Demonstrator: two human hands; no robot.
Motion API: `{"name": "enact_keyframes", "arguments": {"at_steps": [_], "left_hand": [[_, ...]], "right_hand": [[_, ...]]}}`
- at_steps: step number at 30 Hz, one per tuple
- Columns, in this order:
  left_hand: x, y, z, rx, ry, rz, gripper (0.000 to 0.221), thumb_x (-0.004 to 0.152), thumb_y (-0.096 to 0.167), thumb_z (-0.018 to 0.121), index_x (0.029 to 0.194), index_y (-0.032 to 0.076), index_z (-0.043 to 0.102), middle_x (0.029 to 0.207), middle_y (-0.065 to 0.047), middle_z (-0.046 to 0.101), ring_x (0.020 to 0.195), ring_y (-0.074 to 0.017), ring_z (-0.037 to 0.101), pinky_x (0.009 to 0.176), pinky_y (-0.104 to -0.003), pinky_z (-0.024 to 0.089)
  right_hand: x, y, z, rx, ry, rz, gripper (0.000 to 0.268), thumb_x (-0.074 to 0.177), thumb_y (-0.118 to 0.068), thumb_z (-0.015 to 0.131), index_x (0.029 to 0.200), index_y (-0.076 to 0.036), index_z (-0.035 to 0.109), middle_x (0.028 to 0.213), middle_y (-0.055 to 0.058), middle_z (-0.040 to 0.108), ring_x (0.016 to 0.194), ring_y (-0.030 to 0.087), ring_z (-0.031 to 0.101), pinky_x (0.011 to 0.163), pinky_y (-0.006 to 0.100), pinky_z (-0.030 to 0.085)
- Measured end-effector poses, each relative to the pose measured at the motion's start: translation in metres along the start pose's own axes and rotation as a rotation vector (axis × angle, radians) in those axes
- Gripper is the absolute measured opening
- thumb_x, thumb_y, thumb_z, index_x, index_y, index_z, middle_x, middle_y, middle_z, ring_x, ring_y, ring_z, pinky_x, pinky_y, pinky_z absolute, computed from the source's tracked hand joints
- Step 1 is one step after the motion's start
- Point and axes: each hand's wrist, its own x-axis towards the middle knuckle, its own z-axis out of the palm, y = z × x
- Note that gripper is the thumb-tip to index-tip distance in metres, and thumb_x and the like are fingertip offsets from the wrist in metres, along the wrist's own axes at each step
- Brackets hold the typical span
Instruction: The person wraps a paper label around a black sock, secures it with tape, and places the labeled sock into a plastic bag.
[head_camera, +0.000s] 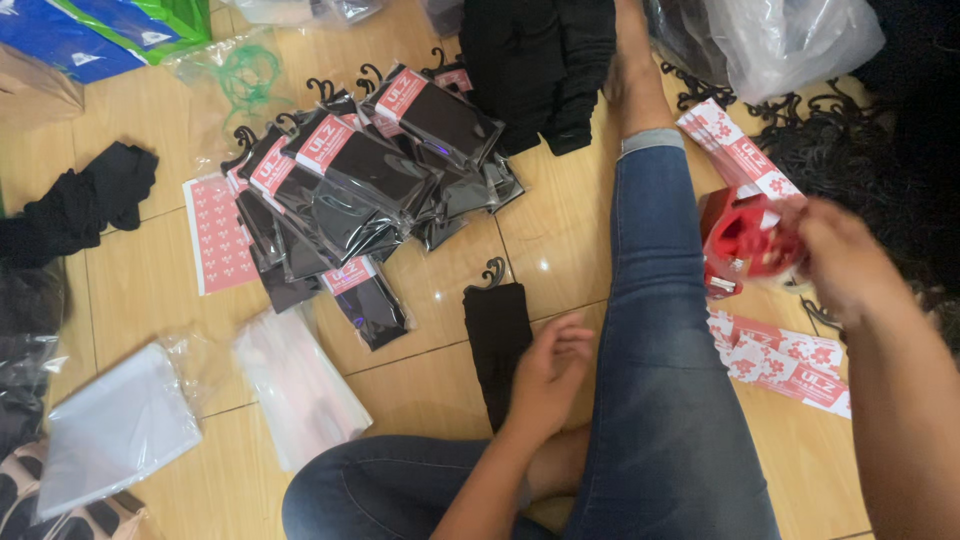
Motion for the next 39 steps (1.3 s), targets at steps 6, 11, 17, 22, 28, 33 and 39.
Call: {"name": "enact_keyframes", "arguments": {"at_steps": [6, 11, 17, 22, 28, 33, 39], "left_hand": [[0.011, -0.002, 0.066, -0.311, -0.15, -0.197, 0.059, 0.099, 0.042, 0.069, 0.147, 0.007, 0.065, 0.132, -0.014, 0.068, 0.111, -0.0213, 0.072, 0.086, -0.037, 0.068], [-0.001, -0.015, 0.07, -0.102, -0.092, -0.203, 0.032, 0.098, 0.026, 0.073, 0.122, 0.005, 0.077, 0.112, -0.01, 0.072, 0.09, -0.0187, 0.074, 0.079, -0.034, 0.067], [-0.007, -0.009, 0.071, 0.015, -0.117, -0.187, 0.032, 0.085, 0.029, 0.085, 0.113, 0.014, 0.08, 0.104, -0.003, 0.076, 0.08, -0.0091, 0.071, 0.078, -0.025, 0.06], [-0.003, -0.029, 0.075, -0.022, -0.114, -0.205, 0.029, 0.084, 0.028, 0.087, 0.109, 0.013, 0.078, 0.095, 0.001, 0.076, 0.075, -0.0054, 0.066, 0.074, -0.023, 0.056], [-0.004, -0.035, 0.079, 0.017, -0.1, -0.174, 0.02, 0.09, 0.023, 0.082, 0.106, 0.013, 0.075, 0.092, 0.001, 0.073, 0.075, -0.0082, 0.065, 0.073, -0.026, 0.055], [-0.002, -0.044, 0.086, 0.032, -0.07, -0.132, 0.022, 0.084, 0.018, 0.085, 0.099, 0.013, 0.07, 0.086, 0.003, 0.068, 0.071, -0.0075, 0.06, 0.069, -0.026, 0.051], [0.002, -0.028, 0.088, 0.343, -0.02, -0.082, 0.019, 0.072, 0.024, 0.075, 0.087, 0.017, 0.066, 0.078, 0.004, 0.072, 0.074, -0.0172, 0.07, 0.072, -0.036, 0.052]], "right_hand": [[-0.131, -0.037, 0.06, 0.269, -0.365, 0.189, 0.041, 0.104, -0.013, 0.055, 0.136, 0.008, 0.071, 0.127, 0.023, 0.079, 0.102, 0.025, 0.072, 0.079, 0.033, 0.051], [-0.165, -0.031, 0.067, -0.072, -0.267, 0.152, 0.038, 0.108, -0.015, 0.057, 0.139, -0.007, 0.078, 0.124, 0.009, 0.07, 0.118, 0.019, 0.065, 0.1, 0.034, 0.051], [-0.163, -0.036, 0.056, -0.309, -0.291, 0.005, 0.039, 0.098, -0.023, 0.071, 0.134, -0.013, 0.082, 0.124, 0.007, 0.076, 0.12, 0.017, 0.068, 0.102, 0.032, 0.053], [-0.145, -0.014, 0.039, -0.161, -0.396, 0.168, 0.038, 0.091, -0.008, 0.081, 0.128, 0.0, 0.083, 0.113, 0.012, 0.084, 0.1, 0.022, 0.076, 0.091, 0.037, 0.059], [-0.133, 0.005, 0.039, -0.067, -0.456, 0.108, 0.028, 0.088, 0.006, 0.084, 0.116, 0.003, 0.084, 0.092, 0.017, 0.082, 0.087, 0.024, 0.074, 0.081, 0.037, 0.059], [-0.137, 0.002, 0.051, -0.366, -0.288, 0.038, 0.022, 0.088, -0.005, 0.088, 0.109, -0.006, 0.085, 0.09, 0.012, 0.084, 0.079, 0.019, 0.075, 0.075, 0.032, 0.06], [-0.141, -0.015, 0.058, -0.672, -0.263, 0.002, 0.017, 0.085, -0.019, 0.086, 0.101, -0.015, 0.081, 0.086, 0.001, 0.082, 0.079, 0.015, 0.074, 0.079, 0.032, 0.054]]}}
